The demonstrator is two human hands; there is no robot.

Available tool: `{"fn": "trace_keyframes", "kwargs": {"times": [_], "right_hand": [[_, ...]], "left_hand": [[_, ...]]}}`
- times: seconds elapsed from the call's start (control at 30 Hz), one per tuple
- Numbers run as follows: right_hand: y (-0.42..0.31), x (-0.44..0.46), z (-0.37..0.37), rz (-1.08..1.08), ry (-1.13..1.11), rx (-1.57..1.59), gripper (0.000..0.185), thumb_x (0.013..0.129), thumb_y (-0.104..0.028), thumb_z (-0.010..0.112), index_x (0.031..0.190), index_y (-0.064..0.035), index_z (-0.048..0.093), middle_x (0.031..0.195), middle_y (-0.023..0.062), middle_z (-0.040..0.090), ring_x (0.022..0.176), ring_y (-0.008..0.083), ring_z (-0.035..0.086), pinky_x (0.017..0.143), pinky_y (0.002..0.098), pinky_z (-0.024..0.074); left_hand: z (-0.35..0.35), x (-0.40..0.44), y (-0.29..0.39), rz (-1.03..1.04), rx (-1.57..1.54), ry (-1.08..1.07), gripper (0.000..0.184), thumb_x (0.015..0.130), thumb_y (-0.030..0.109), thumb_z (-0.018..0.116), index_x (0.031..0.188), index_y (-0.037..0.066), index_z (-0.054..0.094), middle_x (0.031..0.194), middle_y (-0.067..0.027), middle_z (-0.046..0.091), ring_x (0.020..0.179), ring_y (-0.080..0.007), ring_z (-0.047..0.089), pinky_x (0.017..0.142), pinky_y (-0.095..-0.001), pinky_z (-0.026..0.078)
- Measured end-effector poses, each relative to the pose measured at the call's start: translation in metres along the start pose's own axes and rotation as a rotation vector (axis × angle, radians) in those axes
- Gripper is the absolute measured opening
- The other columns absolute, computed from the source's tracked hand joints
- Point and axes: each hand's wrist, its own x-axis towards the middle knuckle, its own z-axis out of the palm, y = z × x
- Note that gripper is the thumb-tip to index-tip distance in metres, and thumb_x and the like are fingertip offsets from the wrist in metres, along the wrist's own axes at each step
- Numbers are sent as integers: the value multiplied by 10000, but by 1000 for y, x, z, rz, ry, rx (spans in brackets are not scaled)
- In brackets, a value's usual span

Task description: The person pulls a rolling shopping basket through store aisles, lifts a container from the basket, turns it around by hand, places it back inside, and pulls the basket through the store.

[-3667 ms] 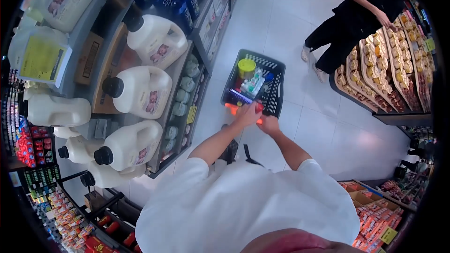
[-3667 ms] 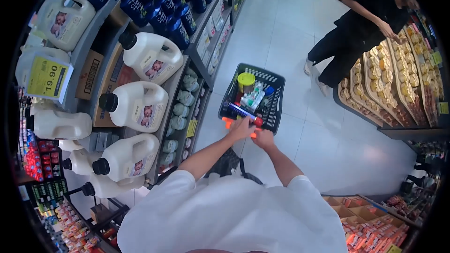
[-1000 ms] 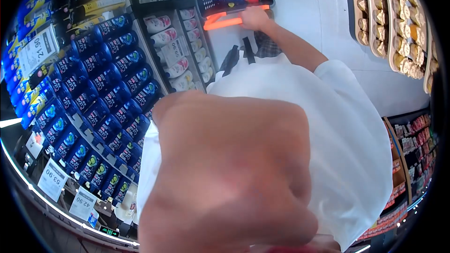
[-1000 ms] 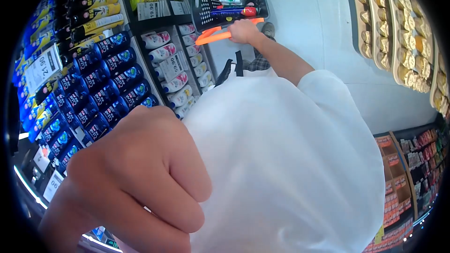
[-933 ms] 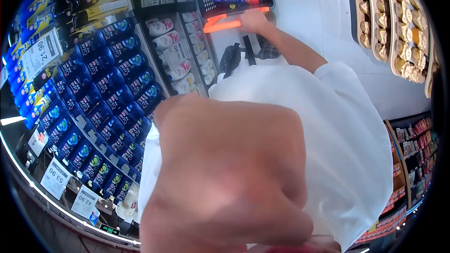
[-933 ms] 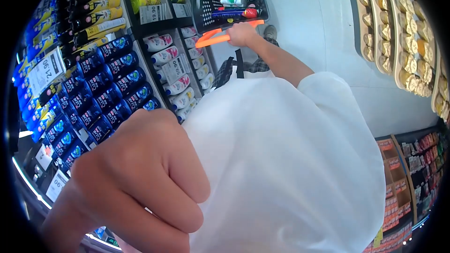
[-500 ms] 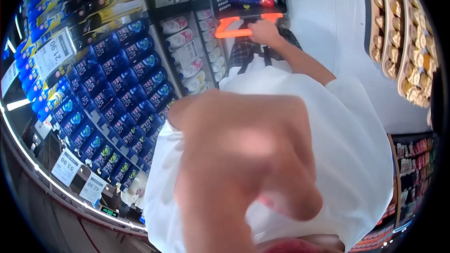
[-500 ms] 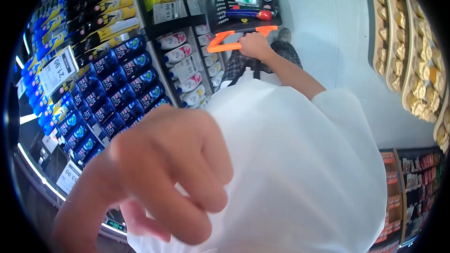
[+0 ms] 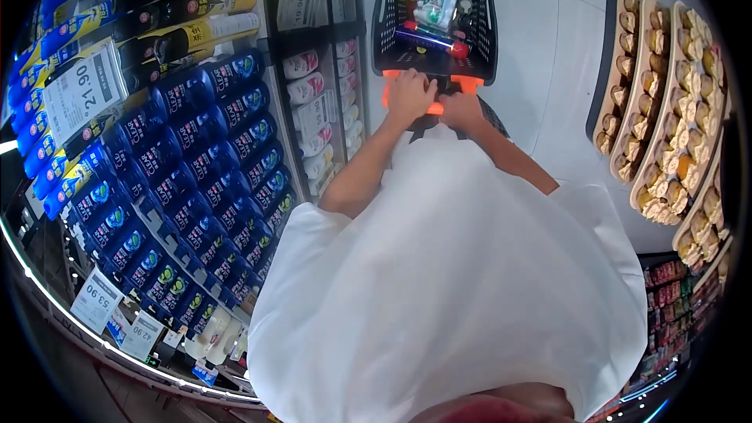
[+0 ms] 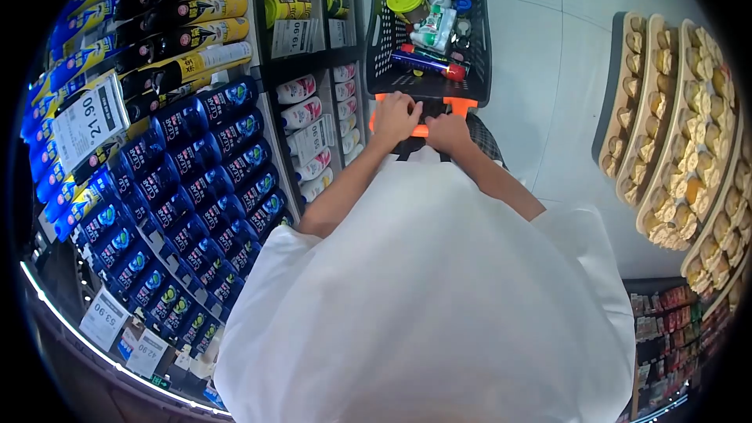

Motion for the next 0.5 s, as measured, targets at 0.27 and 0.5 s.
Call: {"fn": "trace_keyframes", "kwargs": {"times": [0.27,0.5], "right_hand": [[6,30,-26,58,56,-20,277,764,-418,658,811,-146,676,681,77,678,644,267,674,603,395,530],[11,62,-59,105,232,-3,217,688,-296,728,842,-156,668,704,64,665,639,282,657,574,401,515]], "left_hand": [[-30,32,-3,355,-138,317,105,777,149,629,723,64,597,725,-90,620,736,-252,594,651,-384,464],[-53,88,-8,388,-219,323,125,760,138,641,693,47,589,674,-94,614,632,-246,616,539,-366,504]]}}
